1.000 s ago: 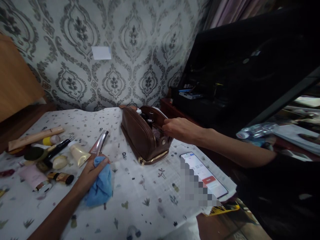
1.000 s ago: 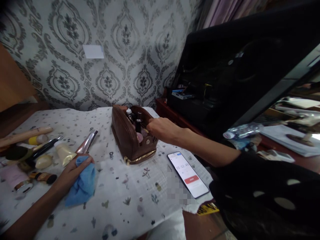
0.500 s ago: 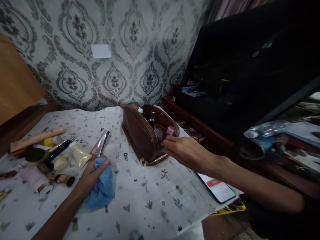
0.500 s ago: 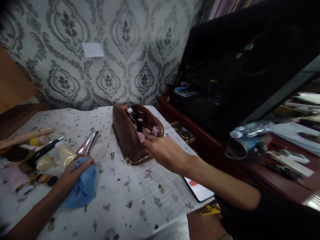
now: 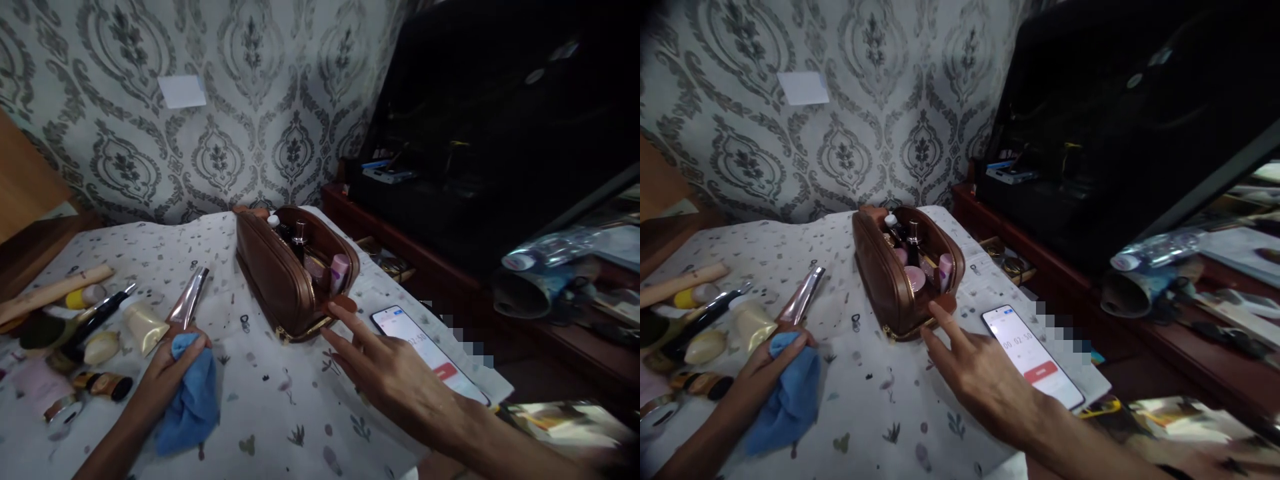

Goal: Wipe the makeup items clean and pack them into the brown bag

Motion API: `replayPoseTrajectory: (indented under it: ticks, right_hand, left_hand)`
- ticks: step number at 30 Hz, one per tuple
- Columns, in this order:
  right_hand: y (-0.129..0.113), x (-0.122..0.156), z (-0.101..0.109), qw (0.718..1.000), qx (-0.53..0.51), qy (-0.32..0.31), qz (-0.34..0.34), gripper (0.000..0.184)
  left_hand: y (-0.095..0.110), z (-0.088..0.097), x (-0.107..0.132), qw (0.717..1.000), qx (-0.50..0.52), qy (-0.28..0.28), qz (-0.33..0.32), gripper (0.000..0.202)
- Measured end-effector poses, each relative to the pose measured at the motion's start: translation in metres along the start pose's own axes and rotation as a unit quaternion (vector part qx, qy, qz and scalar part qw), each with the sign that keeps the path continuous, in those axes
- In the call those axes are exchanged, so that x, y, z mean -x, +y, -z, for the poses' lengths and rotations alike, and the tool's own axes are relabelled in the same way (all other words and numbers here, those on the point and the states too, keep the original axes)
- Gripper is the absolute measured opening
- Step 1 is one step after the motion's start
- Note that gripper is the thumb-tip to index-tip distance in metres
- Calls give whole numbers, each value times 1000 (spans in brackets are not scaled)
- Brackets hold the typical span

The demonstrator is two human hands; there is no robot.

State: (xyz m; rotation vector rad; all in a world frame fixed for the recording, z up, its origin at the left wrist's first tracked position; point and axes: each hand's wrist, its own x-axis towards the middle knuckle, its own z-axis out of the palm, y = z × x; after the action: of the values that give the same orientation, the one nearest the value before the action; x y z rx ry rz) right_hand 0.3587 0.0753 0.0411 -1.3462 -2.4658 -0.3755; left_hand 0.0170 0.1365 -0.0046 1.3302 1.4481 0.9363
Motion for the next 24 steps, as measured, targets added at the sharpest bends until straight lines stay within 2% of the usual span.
replayPoseTrajectory:
  ticks: [7,11,19,21,24]
  right_hand:
    - [-10,-12,-6,997,-68,15,-25,28]
    - [-17,-23,-12,996,-67,54,-33,32]
    - [-38,-36,-24,982,-102,132,-84,29]
    - [-47,-40,-27,980,-124,137,-71,27]
    - [-61,-48,-35,977,-178,120,-15,25]
  left_hand:
    - [0,-3,-2,995,-56,-33,-70,41]
    - [5,-7,2,982,-93,-87,-138,35]
    - [7,-6,7,949,-204,-121,-209,32]
    - [8,-6,7,935,-243,-122,-228,32]
    - [9,-7,9,907,-304,-121,-265,29]
